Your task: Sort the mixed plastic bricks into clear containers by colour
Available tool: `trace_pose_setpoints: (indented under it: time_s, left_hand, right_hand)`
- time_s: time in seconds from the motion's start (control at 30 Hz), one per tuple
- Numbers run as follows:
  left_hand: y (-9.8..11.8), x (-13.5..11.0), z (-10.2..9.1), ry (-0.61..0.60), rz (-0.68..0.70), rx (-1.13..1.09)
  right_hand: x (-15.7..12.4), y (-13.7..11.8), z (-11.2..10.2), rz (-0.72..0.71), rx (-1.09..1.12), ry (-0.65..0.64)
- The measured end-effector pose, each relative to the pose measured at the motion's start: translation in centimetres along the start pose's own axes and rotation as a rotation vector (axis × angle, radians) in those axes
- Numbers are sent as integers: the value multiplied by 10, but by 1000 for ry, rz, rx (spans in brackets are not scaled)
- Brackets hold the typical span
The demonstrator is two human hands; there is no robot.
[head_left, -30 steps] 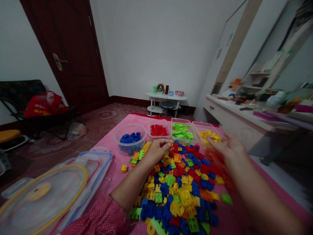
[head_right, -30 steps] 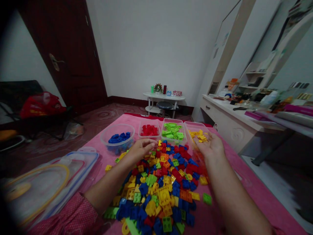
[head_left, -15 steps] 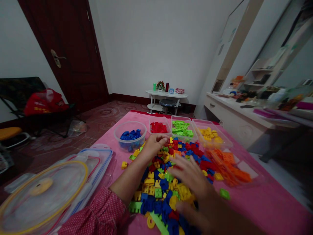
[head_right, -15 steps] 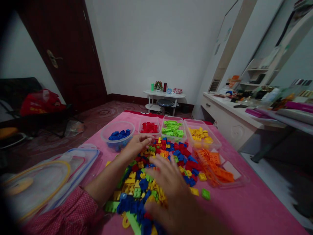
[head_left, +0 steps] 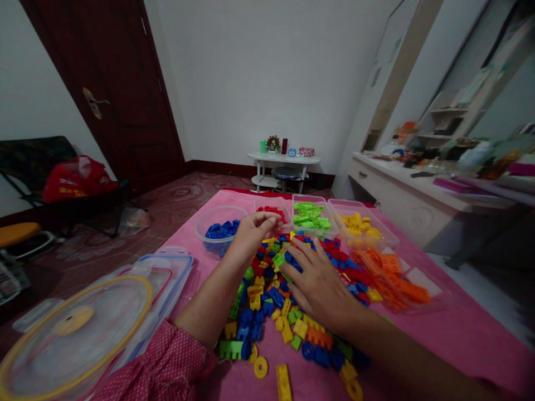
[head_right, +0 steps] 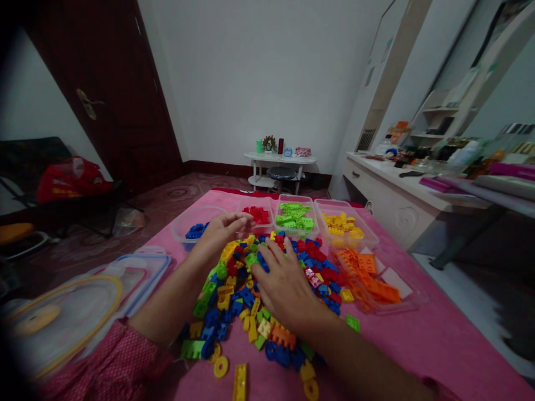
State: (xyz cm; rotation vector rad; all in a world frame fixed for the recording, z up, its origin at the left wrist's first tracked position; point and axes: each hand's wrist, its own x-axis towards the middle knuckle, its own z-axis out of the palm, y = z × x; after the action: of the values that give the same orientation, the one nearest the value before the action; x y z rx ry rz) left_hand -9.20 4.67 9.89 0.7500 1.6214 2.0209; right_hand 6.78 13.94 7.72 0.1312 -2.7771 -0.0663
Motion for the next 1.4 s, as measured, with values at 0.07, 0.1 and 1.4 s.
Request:
trace_pose_setpoints:
  time_s: [0.07,0.1,1.4]
  left_hand:
    - [8,-1,-3,25,26,-8]
    - [13,-2,-5,37,45,-8]
    - [18,-18,-10,-146,-133,1744]
  right_hand:
    - [18,-8,0,56,-29,30]
    - [25,-17,0,33,-23,38]
    - [12,46,-16,493,181,-238]
